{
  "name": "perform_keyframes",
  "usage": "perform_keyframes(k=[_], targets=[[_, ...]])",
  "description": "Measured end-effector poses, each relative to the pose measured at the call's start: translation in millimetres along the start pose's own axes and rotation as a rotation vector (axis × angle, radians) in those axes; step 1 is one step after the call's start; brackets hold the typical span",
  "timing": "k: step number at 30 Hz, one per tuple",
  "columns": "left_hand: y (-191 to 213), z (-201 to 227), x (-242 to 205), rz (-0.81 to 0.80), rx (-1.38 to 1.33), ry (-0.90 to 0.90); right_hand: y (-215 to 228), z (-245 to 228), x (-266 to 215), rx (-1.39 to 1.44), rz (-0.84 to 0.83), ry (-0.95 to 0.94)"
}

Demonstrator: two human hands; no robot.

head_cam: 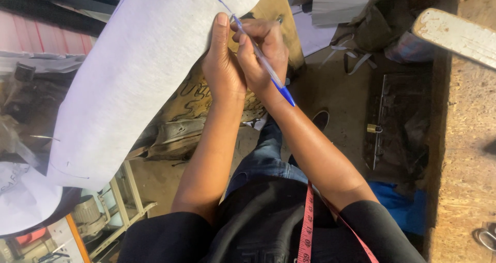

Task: The person draws curved and straight lines on a large sheet of white paper using a blue pen. They hold the paper with one hand while drawing with the other, occasionally adjusting the paper's position on a cluttered workbench.

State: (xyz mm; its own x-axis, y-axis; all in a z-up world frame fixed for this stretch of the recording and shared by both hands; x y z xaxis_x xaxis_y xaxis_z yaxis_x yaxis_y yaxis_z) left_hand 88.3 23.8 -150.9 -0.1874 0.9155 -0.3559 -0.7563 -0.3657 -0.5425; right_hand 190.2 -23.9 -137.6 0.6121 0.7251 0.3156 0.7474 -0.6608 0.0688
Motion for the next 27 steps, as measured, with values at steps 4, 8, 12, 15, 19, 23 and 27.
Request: perform_keyframes(k=[4,8,12,15,19,23,27], targets=[[-3.2,4.7,-6.4,0.036,0.076,0.034,-0.2,3.3,-1.5,-0.061,0.003,-0.054],[2.4,-1.5,3.6,0.011,0.004,-0.015,-0.5,2.2,-0.8,-0.070,-0.012,-0.054],[-1.1,1.4,-1.3,0.022,0.036,0.009,-0.2,3.3,-1.5,-0.037,-0.001,-0.004],[-2.5,1.7,-1.8,0.000,0.025,0.014,-0.8,1.6,-0.6,-0.050,-0.012,-0.014],[-1.7,-0.8,-3.7,0.014,-0.010,0.026,3.1,1.0,-2.3,-0.050,0.015,-0.036],[4.4,-1.7,-3.8,0.101,0.028,0.044,3.8,-1.2,-0.6,-0.105,-0.001,-0.014],[-0.5,-3.0,1.5,-0.007,-0.047,0.025,1.6,-0.5,3.3,-0.091,-0.006,0.040]])
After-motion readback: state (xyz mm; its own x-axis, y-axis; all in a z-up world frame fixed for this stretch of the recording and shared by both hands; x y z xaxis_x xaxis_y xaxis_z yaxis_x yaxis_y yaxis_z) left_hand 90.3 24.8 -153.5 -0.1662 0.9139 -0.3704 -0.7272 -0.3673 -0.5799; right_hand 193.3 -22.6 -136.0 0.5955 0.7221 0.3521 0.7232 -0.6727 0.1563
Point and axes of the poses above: each hand's wrist, its own x-axis towards the middle knuckle, its own y-axis out of the back of the hand, z = x × y, the point moved 7 cm from there along x, towards the middle knuckle, and after that the axes turned 15 degrees about -x, right-handed, at the moved point
